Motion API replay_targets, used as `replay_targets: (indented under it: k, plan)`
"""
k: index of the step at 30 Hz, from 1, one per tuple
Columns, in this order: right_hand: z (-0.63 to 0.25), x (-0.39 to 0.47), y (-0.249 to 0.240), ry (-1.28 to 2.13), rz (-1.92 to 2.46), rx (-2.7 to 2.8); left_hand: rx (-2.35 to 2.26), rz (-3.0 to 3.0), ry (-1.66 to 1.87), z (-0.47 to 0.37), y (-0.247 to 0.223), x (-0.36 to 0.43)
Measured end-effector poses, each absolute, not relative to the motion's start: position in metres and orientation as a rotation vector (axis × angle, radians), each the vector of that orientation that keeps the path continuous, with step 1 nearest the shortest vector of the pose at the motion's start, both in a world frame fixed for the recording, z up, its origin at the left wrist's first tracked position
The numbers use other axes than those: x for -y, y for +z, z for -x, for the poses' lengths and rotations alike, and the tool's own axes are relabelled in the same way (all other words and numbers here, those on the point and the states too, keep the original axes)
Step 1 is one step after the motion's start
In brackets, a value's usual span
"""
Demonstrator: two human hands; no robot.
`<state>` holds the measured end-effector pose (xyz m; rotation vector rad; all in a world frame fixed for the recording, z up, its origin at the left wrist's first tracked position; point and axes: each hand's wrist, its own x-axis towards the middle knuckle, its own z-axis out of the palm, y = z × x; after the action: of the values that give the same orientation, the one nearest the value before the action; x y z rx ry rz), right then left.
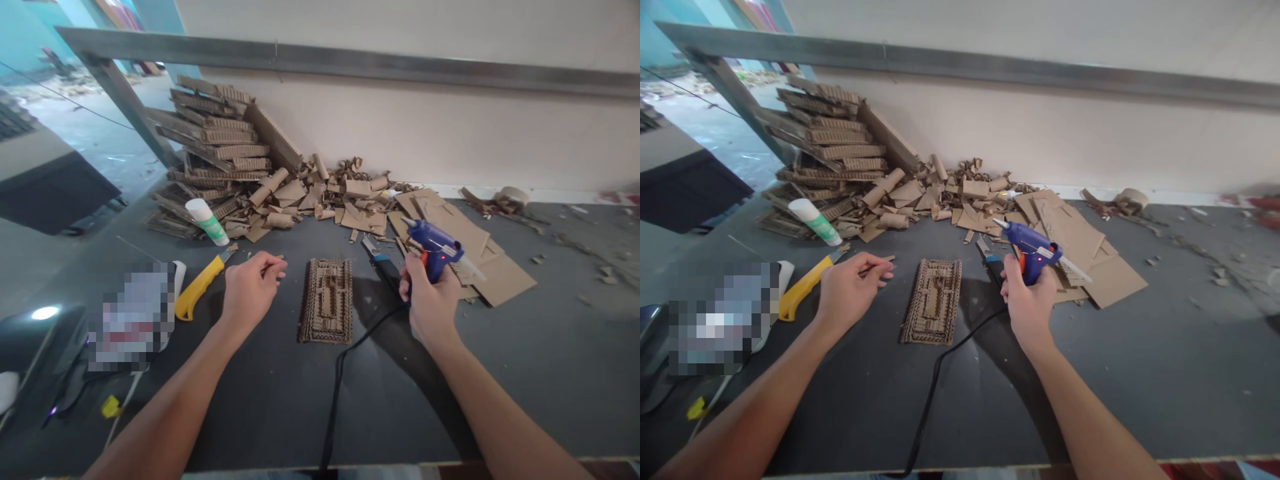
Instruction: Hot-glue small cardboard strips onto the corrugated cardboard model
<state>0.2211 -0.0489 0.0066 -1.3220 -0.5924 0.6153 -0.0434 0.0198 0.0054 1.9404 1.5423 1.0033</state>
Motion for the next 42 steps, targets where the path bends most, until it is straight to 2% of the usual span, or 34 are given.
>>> replay_targets:
  k: [16,25,31,35,42]
  plan:
    - [-0.218,0.05,0.005,0.65,1.339,0.611,-1.723,-2.189,1.013,0.045,0.005,-0.022]
    - [-0.218,0.05,0.005,0.634,1.314,0.593,-1.573,-1.984,0.982,0.045,0.0,-0.024]
    - [-0.219,0.05,0.005,0.635,1.315,0.57,-1.418,-1.994,0.986,0.026,0.017,-0.037]
    - [-0.219,0.05,0.004,0.645,1.317,0.567,-1.458,-2.011,0.866,0.01,0.035,-0.059]
    - [-0.22,0.05,0.007,0.665,1.313,0.532,-1.477,-2.239,0.911,-0.021,0.05,-0.102]
